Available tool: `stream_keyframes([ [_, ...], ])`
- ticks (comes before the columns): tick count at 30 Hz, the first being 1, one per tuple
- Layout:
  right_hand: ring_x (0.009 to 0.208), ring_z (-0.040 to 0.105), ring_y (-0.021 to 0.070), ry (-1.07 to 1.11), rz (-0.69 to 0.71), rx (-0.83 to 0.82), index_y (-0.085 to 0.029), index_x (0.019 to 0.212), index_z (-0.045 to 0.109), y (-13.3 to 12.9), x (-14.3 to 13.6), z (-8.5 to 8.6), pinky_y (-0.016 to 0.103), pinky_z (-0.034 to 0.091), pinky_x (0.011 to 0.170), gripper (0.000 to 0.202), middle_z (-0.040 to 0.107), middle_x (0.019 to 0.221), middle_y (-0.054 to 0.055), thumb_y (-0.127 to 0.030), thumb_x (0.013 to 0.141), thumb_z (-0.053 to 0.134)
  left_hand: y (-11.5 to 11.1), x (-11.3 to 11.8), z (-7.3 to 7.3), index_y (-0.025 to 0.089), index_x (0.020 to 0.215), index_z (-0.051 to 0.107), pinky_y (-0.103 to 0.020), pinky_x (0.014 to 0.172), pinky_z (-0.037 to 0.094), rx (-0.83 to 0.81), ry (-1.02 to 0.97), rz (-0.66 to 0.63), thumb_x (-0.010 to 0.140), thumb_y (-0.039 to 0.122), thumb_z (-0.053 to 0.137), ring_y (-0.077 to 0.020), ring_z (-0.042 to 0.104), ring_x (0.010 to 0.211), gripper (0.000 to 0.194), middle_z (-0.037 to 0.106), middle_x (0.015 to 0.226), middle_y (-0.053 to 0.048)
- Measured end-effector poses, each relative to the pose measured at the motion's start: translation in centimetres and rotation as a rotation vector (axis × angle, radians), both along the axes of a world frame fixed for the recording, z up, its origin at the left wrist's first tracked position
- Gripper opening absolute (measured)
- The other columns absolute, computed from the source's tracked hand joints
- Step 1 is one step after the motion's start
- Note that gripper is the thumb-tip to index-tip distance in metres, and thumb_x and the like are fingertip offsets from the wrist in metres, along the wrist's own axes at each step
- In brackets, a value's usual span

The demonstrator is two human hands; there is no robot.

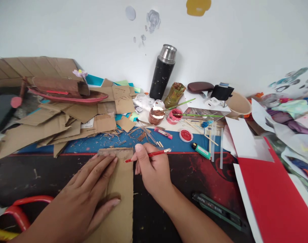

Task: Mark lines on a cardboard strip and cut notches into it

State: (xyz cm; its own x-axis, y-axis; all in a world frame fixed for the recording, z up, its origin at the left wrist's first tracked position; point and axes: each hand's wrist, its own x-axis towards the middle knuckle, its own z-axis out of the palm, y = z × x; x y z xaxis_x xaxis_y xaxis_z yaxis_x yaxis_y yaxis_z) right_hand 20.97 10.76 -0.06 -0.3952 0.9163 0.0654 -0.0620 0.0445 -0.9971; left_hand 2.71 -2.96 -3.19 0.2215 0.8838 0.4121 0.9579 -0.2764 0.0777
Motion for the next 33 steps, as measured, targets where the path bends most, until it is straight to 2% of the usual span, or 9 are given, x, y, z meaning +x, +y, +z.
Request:
stream_keyframes([
  [4,0.041,0.053,0.0119,0.015,0.001,-0.011,-0.021,0.077,0.072,0.0,0.0,0.0,0.025,0.046,0.046,0.059,0.051,0.049,-0.007,-0.069,0.112,0.072,0.0,0.0,-0.1,0.007,0.181,0.040,-0.052,0.131,0.047,-0.010,-0.029,0.009,0.117,0.059,0.046,-0.0401,0.058,0.158,0.082,0.066,0.167,-0.022],
  [11,0.042,0.055,0.0127,0.025,-0.014,-0.033,-0.021,0.078,0.071,0.0,-0.4,0.6,0.024,0.044,0.047,0.059,0.054,0.048,-0.006,-0.070,0.111,0.072,0.0,0.0,0.0,0.006,0.181,0.039,-0.052,0.133,0.045,-0.009,-0.032,0.002,0.117,0.059,0.047,-0.0397,0.057,0.160,0.083,0.067,0.166,-0.022],
  [17,0.050,0.057,0.0126,-0.024,-0.010,0.065,-0.022,0.084,0.074,0.0,-1.4,1.2,0.025,0.045,0.053,0.057,0.062,0.057,-0.003,-0.069,0.116,0.065,0.1,0.1,-0.2,0.005,0.179,0.040,-0.051,0.134,0.044,0.024,-0.002,0.004,0.118,0.058,0.042,-0.0385,0.059,0.157,0.080,0.068,0.165,-0.023],
  [23,0.053,0.058,0.0136,-0.128,0.035,0.101,-0.023,0.088,0.074,1.0,-2.5,0.5,0.026,0.046,0.054,0.056,0.064,0.062,-0.003,-0.070,0.116,0.061,0.0,0.1,-0.4,0.008,0.182,0.037,-0.052,0.133,0.047,0.005,-0.053,-0.003,0.117,0.058,0.048,-0.0393,0.060,0.157,0.083,0.066,0.169,-0.023],
  [27,0.055,0.058,0.0140,-0.183,0.079,0.116,-0.023,0.087,0.075,0.8,-2.6,0.1,0.026,0.046,0.055,0.054,0.065,0.064,-0.002,-0.064,0.118,0.059,0.1,0.1,-0.4,0.008,0.183,0.033,-0.053,0.133,0.046,0.009,-0.080,-0.011,0.116,0.056,0.049,-0.0388,0.061,0.157,0.084,0.064,0.171,-0.022],
  [33,0.055,0.057,0.0135,-0.255,0.128,0.162,-0.023,0.091,0.080,0.7,-2.6,0.3,0.027,0.046,0.058,0.043,0.067,0.067,-0.002,-0.050,0.118,0.062,0.2,0.1,0.0,0.001,0.181,0.034,-0.051,0.138,0.037,0.009,-0.043,-0.027,0.116,0.054,0.049,-0.0392,0.058,0.159,0.085,0.065,0.170,-0.024],
])
